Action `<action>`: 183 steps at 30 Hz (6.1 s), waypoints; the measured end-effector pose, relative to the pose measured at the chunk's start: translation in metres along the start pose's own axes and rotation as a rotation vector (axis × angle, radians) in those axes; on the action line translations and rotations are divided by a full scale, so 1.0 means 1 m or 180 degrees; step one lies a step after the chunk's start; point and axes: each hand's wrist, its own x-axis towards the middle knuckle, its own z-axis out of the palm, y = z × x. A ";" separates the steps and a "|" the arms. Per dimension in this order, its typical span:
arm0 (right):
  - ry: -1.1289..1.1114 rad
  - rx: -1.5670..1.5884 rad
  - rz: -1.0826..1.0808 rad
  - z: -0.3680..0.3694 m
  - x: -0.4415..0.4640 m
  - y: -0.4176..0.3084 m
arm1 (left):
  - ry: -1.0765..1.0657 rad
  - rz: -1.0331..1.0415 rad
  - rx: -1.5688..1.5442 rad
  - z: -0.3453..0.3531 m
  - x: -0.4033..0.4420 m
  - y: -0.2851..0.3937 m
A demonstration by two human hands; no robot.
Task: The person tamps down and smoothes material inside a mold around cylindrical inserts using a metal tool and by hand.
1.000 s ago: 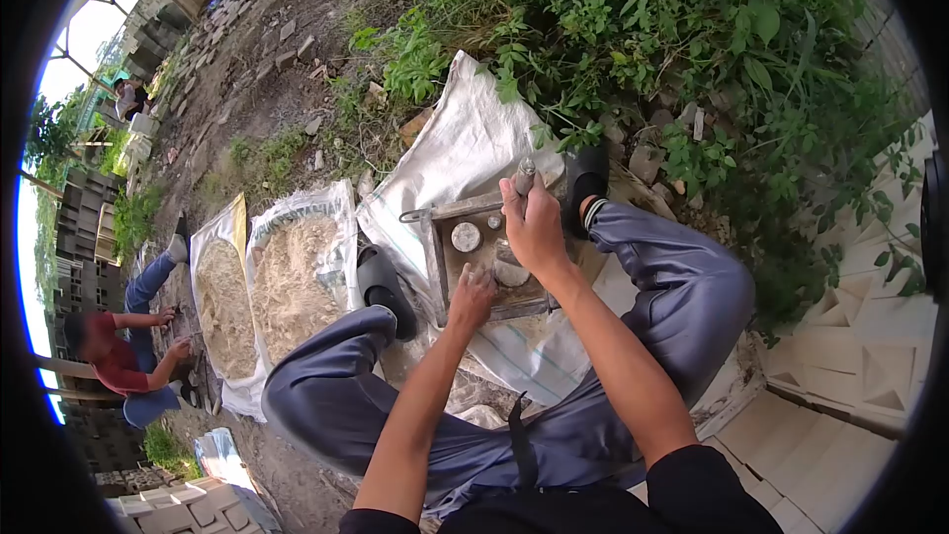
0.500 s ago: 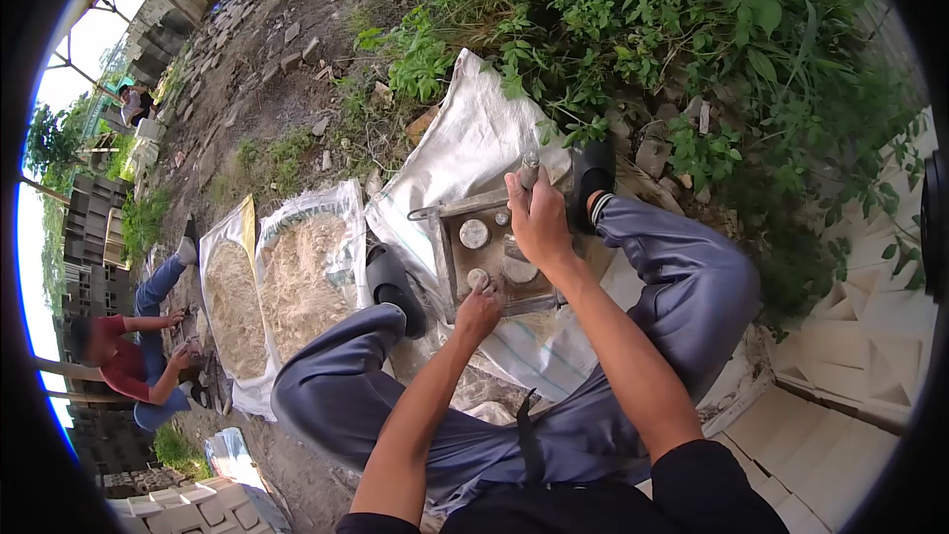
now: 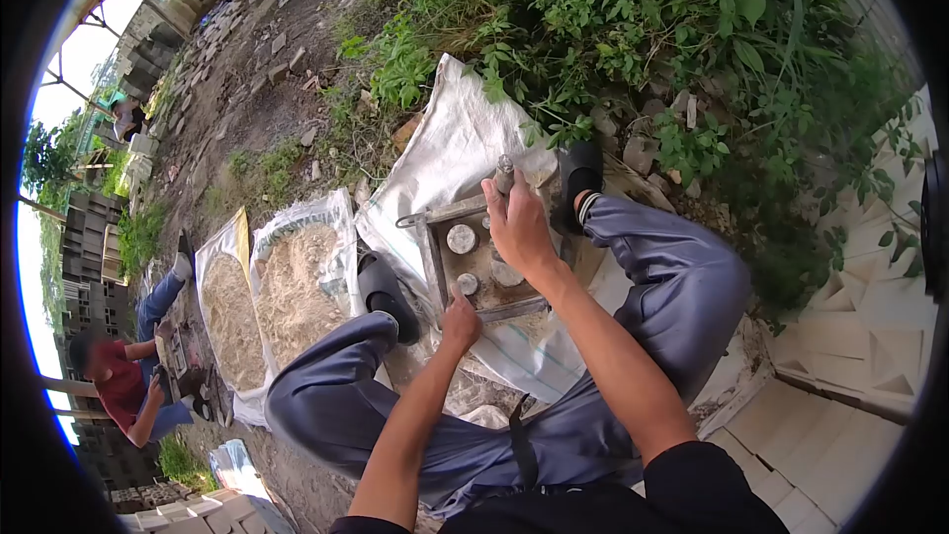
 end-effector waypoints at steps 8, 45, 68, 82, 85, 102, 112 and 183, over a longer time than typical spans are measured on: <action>-0.0001 0.0013 -0.0061 0.004 0.000 0.003 | -0.0414 -0.1182 -0.0513 -0.016 -0.007 0.057; 0.0085 -0.0070 -0.0152 0.006 0.001 0.008 | -0.0089 0.1416 -0.0431 0.013 0.007 0.094; -0.0085 0.0003 -0.0218 0.011 -0.002 0.002 | -0.0987 0.1805 0.0182 -0.026 0.014 0.001; -0.0302 0.0729 -0.0181 0.000 -0.002 -0.005 | -0.1666 0.0074 0.1022 -0.054 0.003 0.023; -0.0511 0.1248 0.0227 0.006 -0.003 0.010 | -0.1294 -0.0224 0.0042 -0.027 0.011 0.003; -0.0250 0.0666 -0.0004 0.000 -0.061 -0.021 | -0.0305 0.0023 0.1420 -0.072 -0.004 0.021; -0.0939 0.0078 -0.0711 0.031 -0.078 0.013 | -0.0067 -0.0609 0.1364 -0.023 0.008 -0.033; -0.0723 0.0475 -0.1481 0.033 -0.076 0.008 | -0.0395 -0.0730 -0.0760 -0.039 0.010 -0.035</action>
